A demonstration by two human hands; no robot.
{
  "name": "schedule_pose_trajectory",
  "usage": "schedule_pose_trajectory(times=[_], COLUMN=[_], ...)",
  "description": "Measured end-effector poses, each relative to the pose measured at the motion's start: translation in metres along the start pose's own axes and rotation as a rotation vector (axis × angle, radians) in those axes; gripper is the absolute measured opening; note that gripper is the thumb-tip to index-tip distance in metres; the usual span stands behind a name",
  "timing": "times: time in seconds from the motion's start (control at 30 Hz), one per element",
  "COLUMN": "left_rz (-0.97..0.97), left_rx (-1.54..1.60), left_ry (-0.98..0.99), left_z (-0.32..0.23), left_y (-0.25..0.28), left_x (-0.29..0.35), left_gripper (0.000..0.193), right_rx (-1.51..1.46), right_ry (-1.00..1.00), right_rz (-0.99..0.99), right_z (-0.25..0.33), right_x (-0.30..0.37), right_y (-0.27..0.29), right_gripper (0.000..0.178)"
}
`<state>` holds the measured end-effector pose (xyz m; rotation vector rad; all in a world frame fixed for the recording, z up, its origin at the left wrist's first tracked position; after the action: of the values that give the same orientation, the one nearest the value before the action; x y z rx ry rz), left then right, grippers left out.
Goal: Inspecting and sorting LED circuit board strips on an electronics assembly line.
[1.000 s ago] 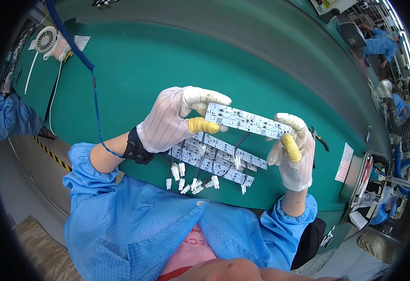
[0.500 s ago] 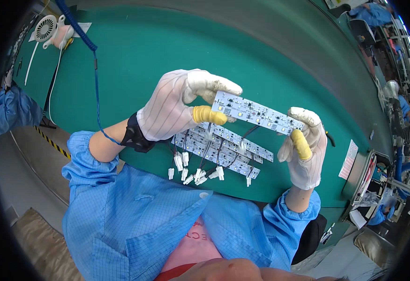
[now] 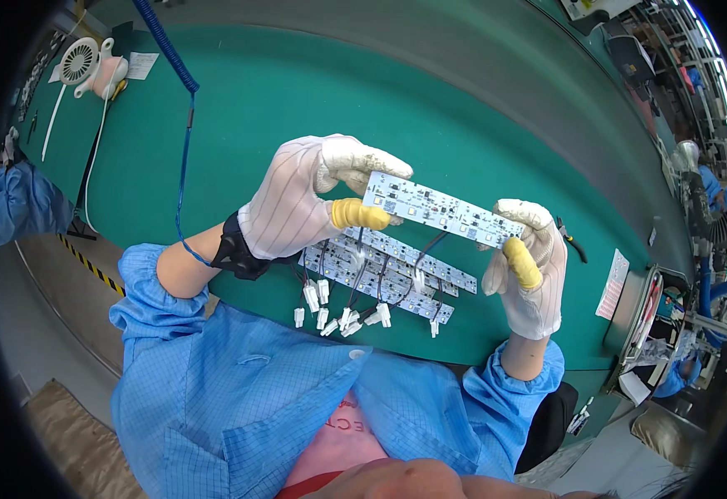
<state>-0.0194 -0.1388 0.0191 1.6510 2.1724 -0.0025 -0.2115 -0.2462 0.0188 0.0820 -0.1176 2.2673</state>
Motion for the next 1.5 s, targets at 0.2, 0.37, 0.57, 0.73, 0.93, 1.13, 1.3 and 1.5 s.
schedule_pose_trajectory(times=[0.2, 0.37, 0.57, 0.73, 0.93, 1.13, 1.3, 1.5], left_rz=[-0.005, -0.015, -0.038, -0.02, -0.02, -0.044, -0.047, -0.076], left_rx=[0.007, -0.009, 0.035, -0.014, -0.051, 0.052, -0.129, -0.154], left_ry=[-0.023, 0.016, 0.033, -0.018, -0.071, -0.01, -0.165, -0.148], left_z=[0.002, 0.004, 0.007, 0.003, -0.001, 0.004, -0.004, -0.002], left_y=[0.003, 0.004, 0.005, 0.006, 0.008, 0.012, 0.017, 0.016], left_x=[-0.002, -0.002, -0.003, 0.0, -0.002, -0.006, -0.006, -0.007], left_gripper=[0.045, 0.045, 0.046, 0.049, 0.05, 0.05, 0.042, 0.04], right_rx=[0.074, 0.07, -0.007, -0.048, -0.087, -0.148, -0.035, -0.065], right_ry=[-0.003, 0.034, 0.033, -0.001, 0.002, 0.075, 0.019, -0.01], right_rz=[-0.021, 0.053, 0.1, 0.046, 0.051, 0.078, 0.012, 0.072], right_z=[0.002, 0.003, 0.004, 0.001, 0.001, 0.008, 0.005, 0.006], right_x=[0.001, -0.002, -0.001, 0.002, 0.001, 0.001, 0.005, 0.003], right_y=[0.002, 0.0, -0.006, -0.001, -0.001, -0.008, 0.0, -0.005], right_gripper=[0.03, 0.039, 0.047, 0.044, 0.045, 0.049, 0.044, 0.04])
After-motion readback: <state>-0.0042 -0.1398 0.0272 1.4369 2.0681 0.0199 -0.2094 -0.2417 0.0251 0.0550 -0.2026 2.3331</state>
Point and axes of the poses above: each hand's wrist, its own x-axis away from the middle knuckle, its own y-axis out of the back of the hand, z = x × y, the point moved 8 cm from there along -x, towards the middle knuckle, and after that the axes turned 6 degrees about -z, right-handed, at the moved point
